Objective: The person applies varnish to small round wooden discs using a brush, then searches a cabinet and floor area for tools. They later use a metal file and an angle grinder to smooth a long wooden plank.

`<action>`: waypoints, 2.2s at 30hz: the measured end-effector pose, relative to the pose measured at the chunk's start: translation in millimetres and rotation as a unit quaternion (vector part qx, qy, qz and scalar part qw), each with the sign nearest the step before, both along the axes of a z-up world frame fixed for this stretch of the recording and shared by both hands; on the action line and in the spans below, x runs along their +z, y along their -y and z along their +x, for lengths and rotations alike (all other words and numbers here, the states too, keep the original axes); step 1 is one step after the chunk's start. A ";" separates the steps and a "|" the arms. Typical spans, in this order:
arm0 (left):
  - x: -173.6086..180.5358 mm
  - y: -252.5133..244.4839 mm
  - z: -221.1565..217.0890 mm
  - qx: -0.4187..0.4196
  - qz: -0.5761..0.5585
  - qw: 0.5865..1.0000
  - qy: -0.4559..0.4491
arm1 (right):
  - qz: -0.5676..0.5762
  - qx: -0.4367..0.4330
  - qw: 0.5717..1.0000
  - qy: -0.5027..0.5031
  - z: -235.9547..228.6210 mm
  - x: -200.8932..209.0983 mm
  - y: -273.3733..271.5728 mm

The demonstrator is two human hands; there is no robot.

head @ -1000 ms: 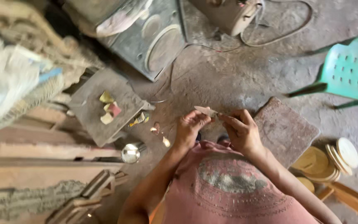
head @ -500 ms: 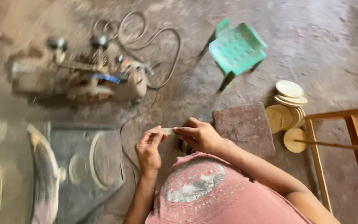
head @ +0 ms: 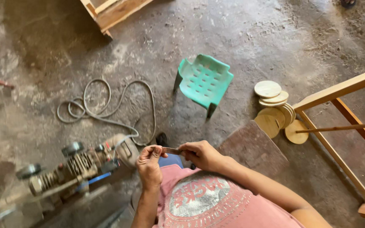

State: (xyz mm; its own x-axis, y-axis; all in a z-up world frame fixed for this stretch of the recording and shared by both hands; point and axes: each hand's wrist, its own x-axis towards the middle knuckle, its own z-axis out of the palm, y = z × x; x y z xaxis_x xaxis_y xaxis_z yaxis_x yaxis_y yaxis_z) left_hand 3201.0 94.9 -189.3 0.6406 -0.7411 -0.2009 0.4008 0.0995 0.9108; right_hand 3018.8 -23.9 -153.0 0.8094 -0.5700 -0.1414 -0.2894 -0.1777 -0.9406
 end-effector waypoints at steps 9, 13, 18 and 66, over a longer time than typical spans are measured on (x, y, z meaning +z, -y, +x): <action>-35.2 201.7 185.1 -0.092 -0.001 0.996 -0.002 | 0.050 -0.046 0.995 -0.066 163.4 -34.4 173.3; -14.6 284.1 270.1 -0.124 -0.002 0.992 0.017 | 0.112 -0.083 0.989 -0.053 242.3 -25.6 244.1; 2.0 380.6 329.9 -0.193 -0.058 0.979 0.001 | 0.054 -0.131 0.990 0.008 293.8 -13.2 329.5; -41.0 1746.8 278.1 -0.517 -0.023 0.851 -0.089 | 0.125 -0.498 0.857 0.030 292.0 -26.6 1588.8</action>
